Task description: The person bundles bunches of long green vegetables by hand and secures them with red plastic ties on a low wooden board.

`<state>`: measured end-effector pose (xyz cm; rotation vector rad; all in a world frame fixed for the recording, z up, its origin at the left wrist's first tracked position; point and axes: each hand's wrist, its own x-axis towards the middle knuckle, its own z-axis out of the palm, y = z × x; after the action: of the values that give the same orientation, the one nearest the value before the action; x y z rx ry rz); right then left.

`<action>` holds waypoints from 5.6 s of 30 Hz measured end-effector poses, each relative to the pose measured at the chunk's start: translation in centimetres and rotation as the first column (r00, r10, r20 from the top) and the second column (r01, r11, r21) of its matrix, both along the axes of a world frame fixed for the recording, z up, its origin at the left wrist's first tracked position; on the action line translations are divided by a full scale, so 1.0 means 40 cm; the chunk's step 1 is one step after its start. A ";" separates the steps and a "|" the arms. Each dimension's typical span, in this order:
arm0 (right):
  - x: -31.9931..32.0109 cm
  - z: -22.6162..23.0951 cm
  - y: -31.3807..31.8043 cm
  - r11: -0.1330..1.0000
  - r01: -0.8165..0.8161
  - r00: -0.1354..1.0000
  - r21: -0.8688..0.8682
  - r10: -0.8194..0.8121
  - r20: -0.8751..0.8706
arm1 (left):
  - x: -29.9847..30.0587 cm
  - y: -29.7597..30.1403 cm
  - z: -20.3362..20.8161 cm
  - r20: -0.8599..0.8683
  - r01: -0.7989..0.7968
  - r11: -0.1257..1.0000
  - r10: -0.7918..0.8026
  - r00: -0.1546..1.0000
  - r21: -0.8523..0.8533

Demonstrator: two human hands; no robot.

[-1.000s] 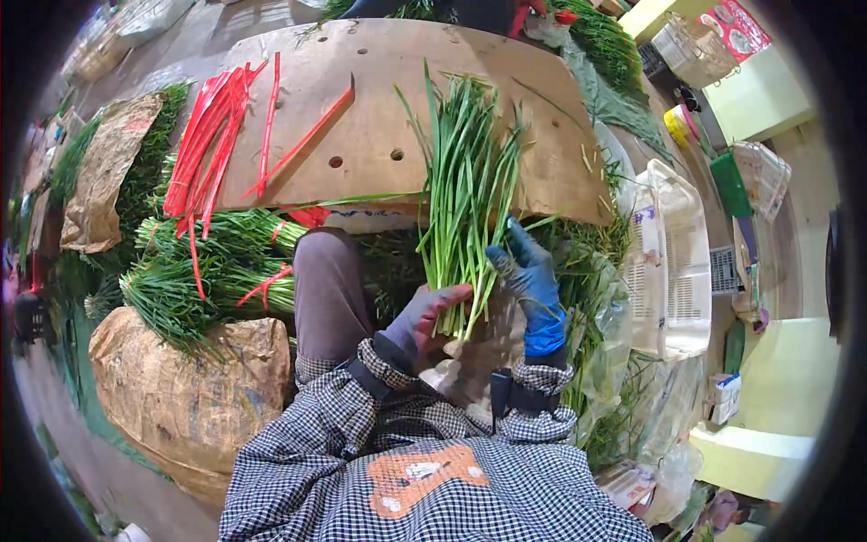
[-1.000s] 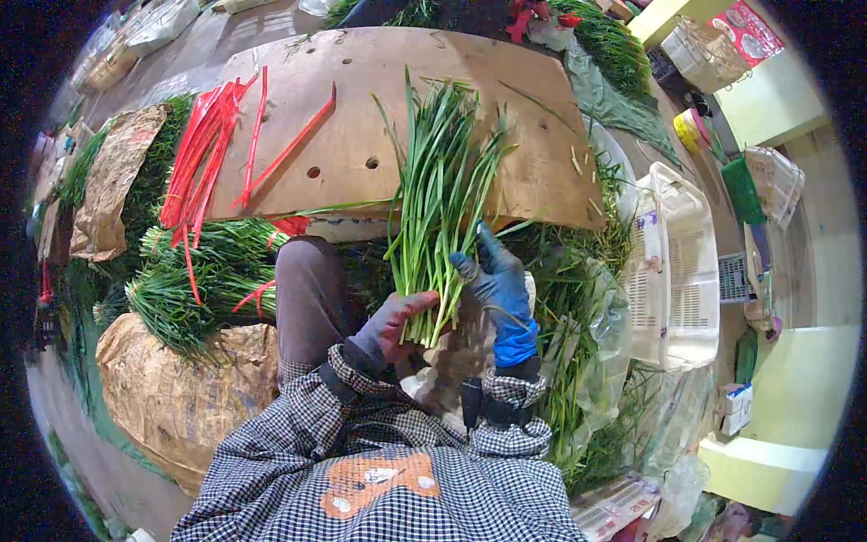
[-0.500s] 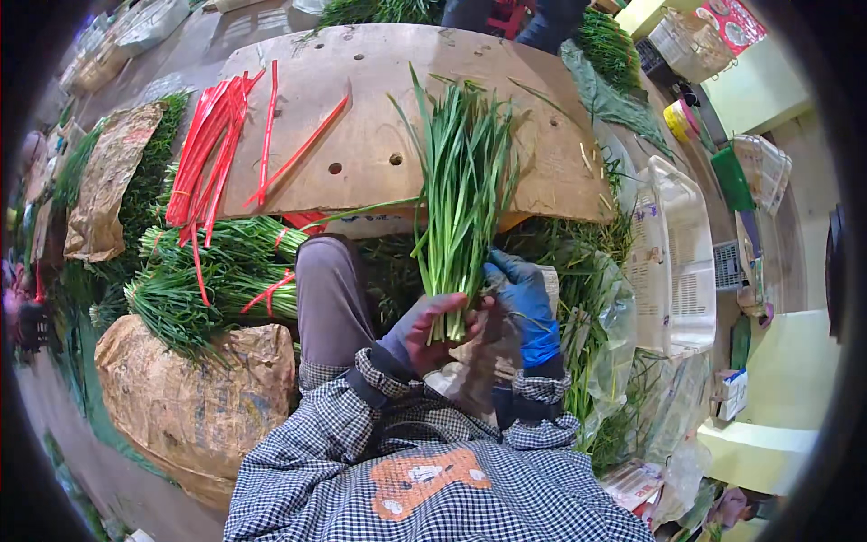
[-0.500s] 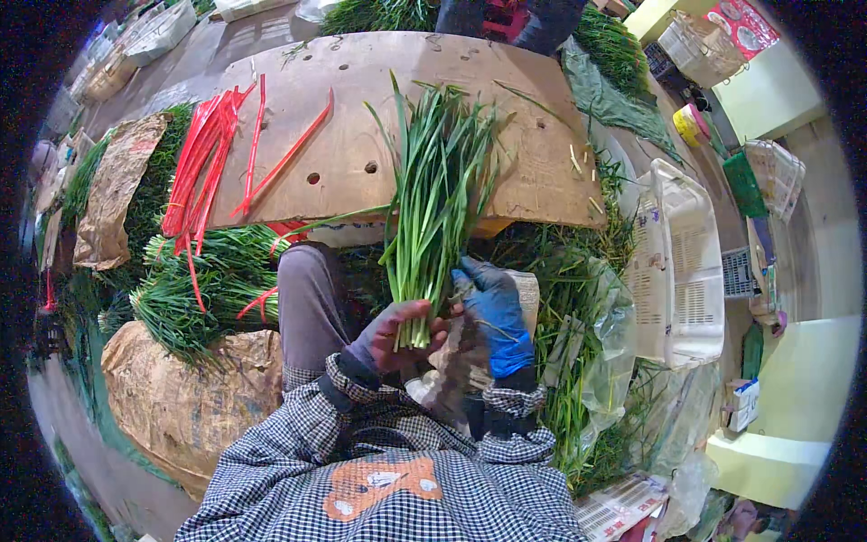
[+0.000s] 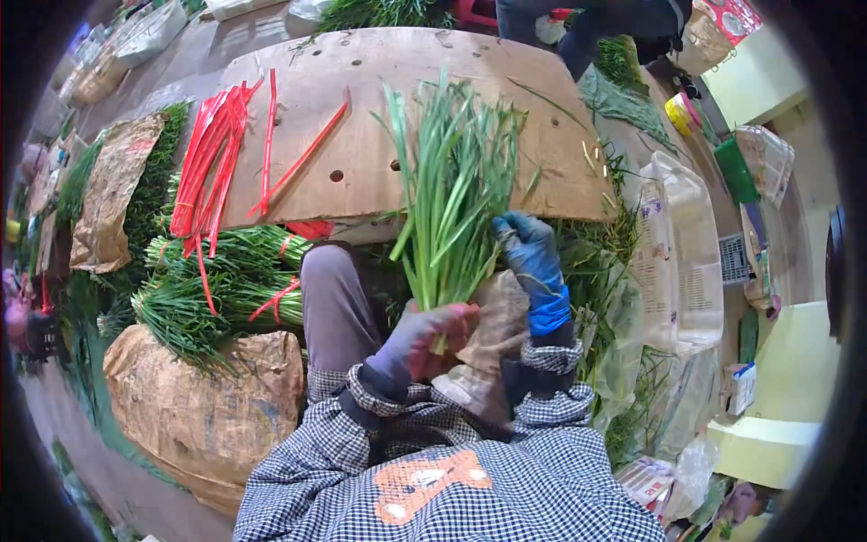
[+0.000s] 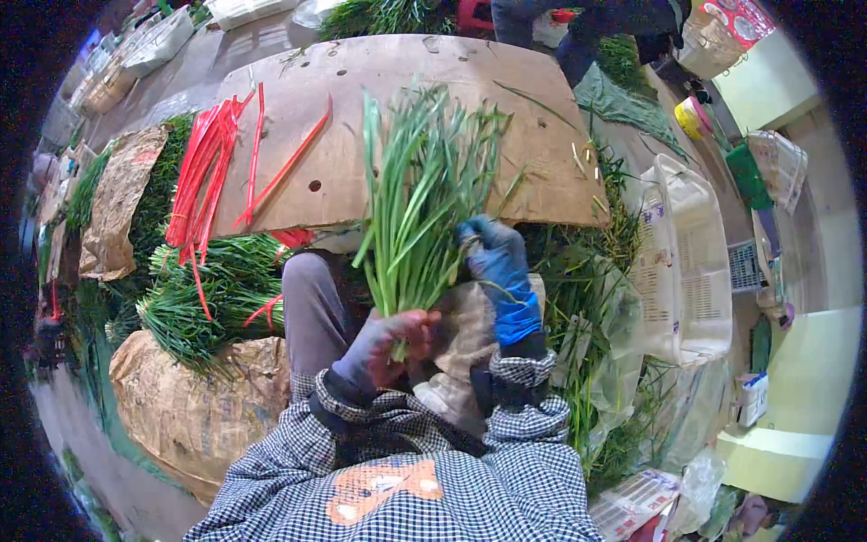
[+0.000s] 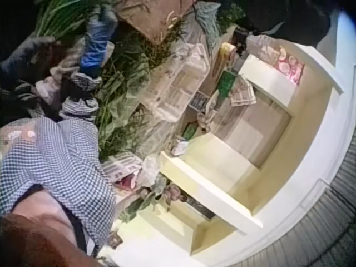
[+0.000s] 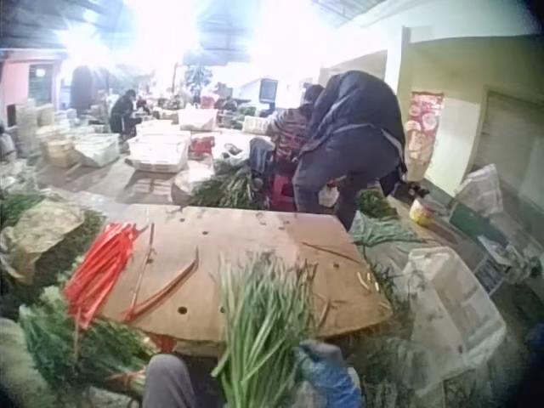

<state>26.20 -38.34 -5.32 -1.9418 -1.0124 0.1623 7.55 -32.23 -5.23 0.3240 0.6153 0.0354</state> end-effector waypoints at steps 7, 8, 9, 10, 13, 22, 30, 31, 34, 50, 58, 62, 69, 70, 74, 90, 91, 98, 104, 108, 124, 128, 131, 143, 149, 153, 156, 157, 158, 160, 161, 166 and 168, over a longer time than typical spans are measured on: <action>0.084 0.061 -0.110 0.969 0.220 0.908 0.112 -0.161 -0.388 | -0.015 0.029 -0.097 0.192 -0.029 0.994 0.048 0.980 -0.103; 0.088 0.062 -0.115 0.969 0.222 0.908 0.111 -0.164 -0.385 | -0.012 0.033 -0.107 0.189 -0.001 0.988 0.030 0.981 -0.152; 0.091 0.066 -0.124 0.970 0.229 0.911 0.081 -0.184 -0.368 | -0.008 0.033 -0.115 0.188 0.033 0.979 0.006 0.982 -0.201; 0.093 0.070 -0.133 0.970 0.236 0.914 0.051 -0.204 -0.352 | -0.006 0.027 -0.130 0.192 0.040 0.978 -0.001 0.981 -0.204; 0.068 0.058 -0.123 0.975 0.207 0.891 0.074 -0.157 -0.425 | 0.002 0.013 -0.135 0.225 0.010 0.972 0.045 0.973 -0.235; -0.028 -0.006 -0.184 0.980 0.175 0.911 -0.098 -0.199 -0.360 | 0.014 0.002 -0.140 0.251 0.007 0.987 0.034 0.967 -0.159; -0.125 -0.059 -0.109 0.986 -0.018 0.921 -0.166 -0.048 -0.386 | 0.022 -0.022 -0.135 0.176 0.025 0.994 -0.006 0.984 -0.102; -0.128 -0.049 -0.101 0.994 0.013 0.869 -0.109 -0.065 -0.490 | 0.018 -0.018 -0.118 0.148 0.018 0.994 -0.002 0.989 -0.105; -0.122 -0.050 -0.131 0.988 0.012 0.934 -0.151 -0.065 -0.352 | 0.006 -0.008 -0.121 0.159 0.012 1.000 -0.013 0.987 0.008; -0.091 -0.015 -0.155 1.000 -0.004 0.985 0.001 0.004 -0.173 | 0.008 0.020 -0.074 0.094 0.040 0.995 -0.031 0.995 -0.092; -0.100 -0.056 -0.177 0.997 0.018 0.913 -0.079 -0.048 -0.404 | 0.010 0.057 -0.077 0.192 0.015 0.992 0.009 0.981 -0.125; -0.135 -0.086 -0.165 0.995 -0.073 0.849 -0.068 0.026 -0.528 | 0.000 0.047 -0.131 0.295 0.130 0.847 0.033 0.955 -0.515; -0.143 -0.044 -0.144 0.998 0.002 0.847 -0.059 -0.034 -0.531 | -0.005 0.044 -0.145 0.324 0.164 0.870 -0.006 0.946 -0.465; -0.141 -0.043 -0.143 0.999 -0.003 0.851 -0.052 -0.024 -0.524 | -0.005 0.043 -0.155 0.362 0.200 0.850 -0.012 0.932 -0.487; -0.127 -0.060 -0.137 1.000 0.028 0.880 0.002 -0.024 -0.474 | -0.010 0.035 -0.146 0.360 0.239 0.865 -0.073 0.930 -0.442; 0.045 -0.005 -0.177 0.921 0.288 0.843 0.262 -0.114 -0.525 | -0.033 0.030 -0.111 0.231 0.134 0.948 -0.067 0.971 -0.287; 0.064 0.008 -0.208 0.891 0.362 0.825 0.275 -0.168 -0.540 | -0.034 0.030 -0.117 0.232 0.131 0.947 -0.063 0.971 -0.292; 0.169 0.101 -0.399 0.735 0.517 0.849 0.438 -0.375 -0.373 | -0.025 0.029 -0.139 0.272 0.143 0.906 -0.032 0.962 -0.398; 0.175 0.113 -0.445 0.662 0.581 0.812 0.473 -0.434 -0.390 | -0.020 0.027 -0.117 0.259 0.121 0.847 0.020 0.966 -0.517; 0.205 0.036 -0.460 0.815 0.501 0.859 0.290 -0.428 -0.281 | -0.022 0.036 -0.137 0.346 0.174 0.848 0.013 0.938 -0.501; -0.004 -0.479 -0.102 0.984 0.113 0.937 0.137 -0.060 -0.344 | -0.021 0.046 -0.095 0.315 0.057 0.753 0.204 0.927 -0.655; -0.006 -0.195 -0.057 0.999 -0.002 0.647 0.039 0.031 -0.762 | -0.022 0.063 -0.107 0.344 0.006 0.800 0.250 0.905 -0.599; -0.039 -0.132 -0.080 0.982 0.083 0.650 0.168 0.074 -0.756 | -0.006 0.062 -0.112 0.342 -0.060 0.851 0.273 0.899 -0.522; -0.116 -0.077 -0.060 0.956 0.148 0.521 0.254 0.143 -0.841 | -0.002 0.014 -0.133 0.165 0.015 0.986 0.013 0.986 -0.167; -0.049 -0.046 -0.089 0.855 0.412 0.624 0.316 -0.012 -0.781 | 0.013 0.006 -0.108 0.031 0.066 0.986 -0.062 0.998 -0.150; 0.132 0.046 -0.228 0.693 0.607 0.732 0.388 -0.299 -0.612 | -0.005 0.019 -0.117 0.042 0.031 0.995 -0.027 0.999 -0.099; 0.234 0.102 -0.384 0.742 0.580 0.810 0.337 -0.479 -0.339 | -0.008 0.021 -0.111 0.049 0.058 0.983 -0.050 0.998 -0.173; 0.255 0.110 -0.419 0.753 0.600 0.799 0.270 -0.541 -0.263 | -0.009 0.019 -0.113 0.083 0.065 0.982 -0.050 0.995 -0.180; 0.255 0.106 -0.438 0.760 0.595 0.802 0.263 -0.537 -0.260 | -0.005 0.015 -0.118 0.116 0.078 0.979 -0.056 0.992 -0.187; 0.241 0.087 -0.471 0.813 0.576 0.810 -0.087 -0.582 -0.073 | 0.000 0.018 -0.134 0.116 0.069 0.976 -0.045 0.992 -0.208; 0.246 0.022 -0.501 0.843 0.525 0.851 -0.119 -0.520 0.076 | 0.001 0.017 -0.132 0.137 0.077 0.972 -0.048 0.989 -0.221; 0.080 -0.053 -0.386 0.934 0.244 0.944 -0.260 -0.290 -0.158 | 0.000 0.024 -0.129 0.173 0.098 0.940 -0.043 0.984 -0.325; 0.013 -0.052 -0.309 0.944 0.162 0.947 -0.287 -0.231 -0.222 | 0.004 0.024 -0.131 0.190 0.125 0.929 -0.061 0.980 -0.348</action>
<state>26.73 -50.69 -7.39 -2.1857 -0.6464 0.4396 7.69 -31.27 -10.48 -0.0060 0.4182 -0.1379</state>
